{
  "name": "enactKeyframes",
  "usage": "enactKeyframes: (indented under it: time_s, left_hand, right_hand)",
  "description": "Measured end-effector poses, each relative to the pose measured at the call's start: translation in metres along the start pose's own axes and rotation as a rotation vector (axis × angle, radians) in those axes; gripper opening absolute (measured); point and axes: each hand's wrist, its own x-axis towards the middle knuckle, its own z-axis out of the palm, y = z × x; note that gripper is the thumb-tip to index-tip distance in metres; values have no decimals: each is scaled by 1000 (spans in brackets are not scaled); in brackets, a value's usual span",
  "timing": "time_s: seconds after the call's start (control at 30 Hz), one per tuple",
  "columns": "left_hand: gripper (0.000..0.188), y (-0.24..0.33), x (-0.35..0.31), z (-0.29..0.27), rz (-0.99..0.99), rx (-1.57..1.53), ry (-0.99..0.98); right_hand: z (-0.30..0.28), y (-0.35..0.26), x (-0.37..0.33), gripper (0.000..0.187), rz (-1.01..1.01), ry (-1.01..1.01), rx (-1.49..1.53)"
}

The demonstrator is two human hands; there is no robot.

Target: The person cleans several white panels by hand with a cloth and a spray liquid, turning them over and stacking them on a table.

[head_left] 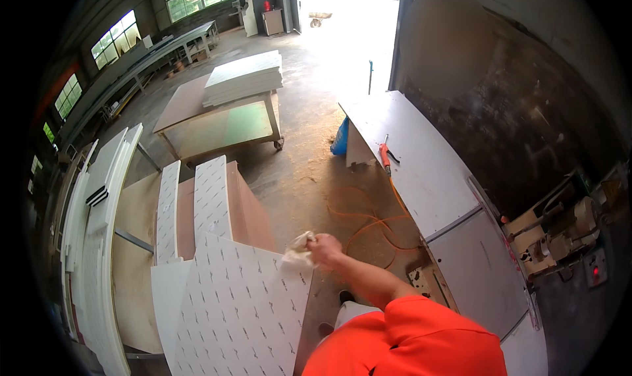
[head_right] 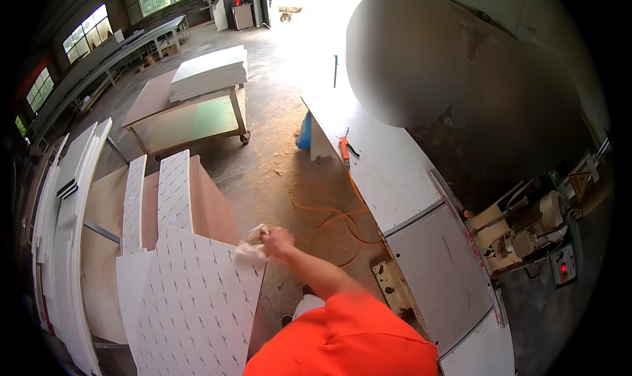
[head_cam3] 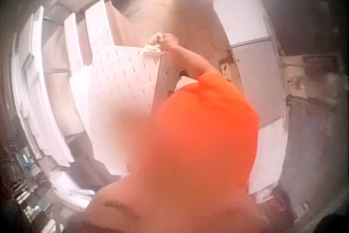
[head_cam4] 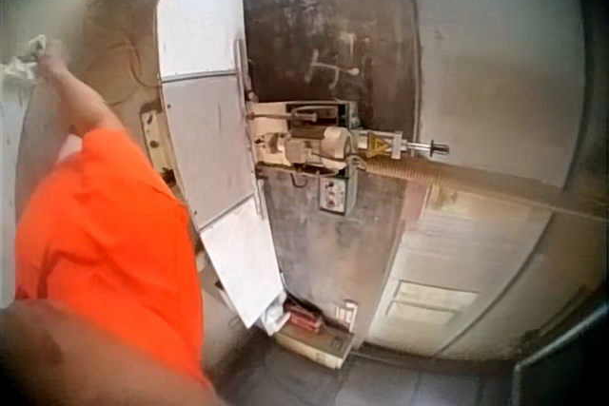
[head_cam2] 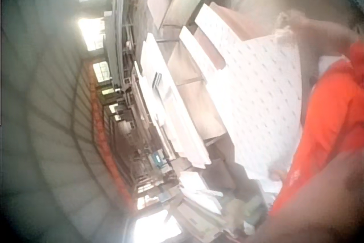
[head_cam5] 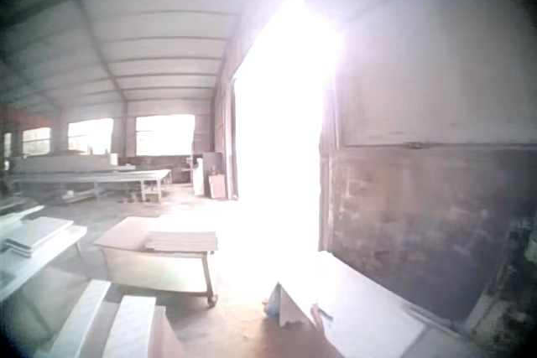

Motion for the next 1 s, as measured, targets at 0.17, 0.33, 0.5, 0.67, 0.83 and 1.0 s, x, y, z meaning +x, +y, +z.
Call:
enactKeyframes:
  time_s: [0.17, 0.33, 0.5, 0.67, 0.83, 1.0]
  left_hand:
    - [82, 11, 2, -11, -2, 55, 1]
    - [86, 32, -14, -28, -25, 141, -8]
    - [90, 50, -28, -62, -37, 253, -1]
    - [94, 84, -30, -63, -21, 313, -31]
    - [92, 78, -30, -81, -87, 340, -74]
    - [84, 102, 4, -35, -22, 277, -110]
  right_hand:
    - [-94, 92, 74, 49, 312, 216, -334]
    - [-191, 155, 136, 64, 480, 376, -455]
    - [-208, 197, 217, 63, 498, 338, -512]
    - [-218, 247, 269, 52, 450, 424, -510]
    - [-226, 212, 224, 51, 384, 550, -122]
    - [-287, 298, 82, 41, 384, 993, 254]
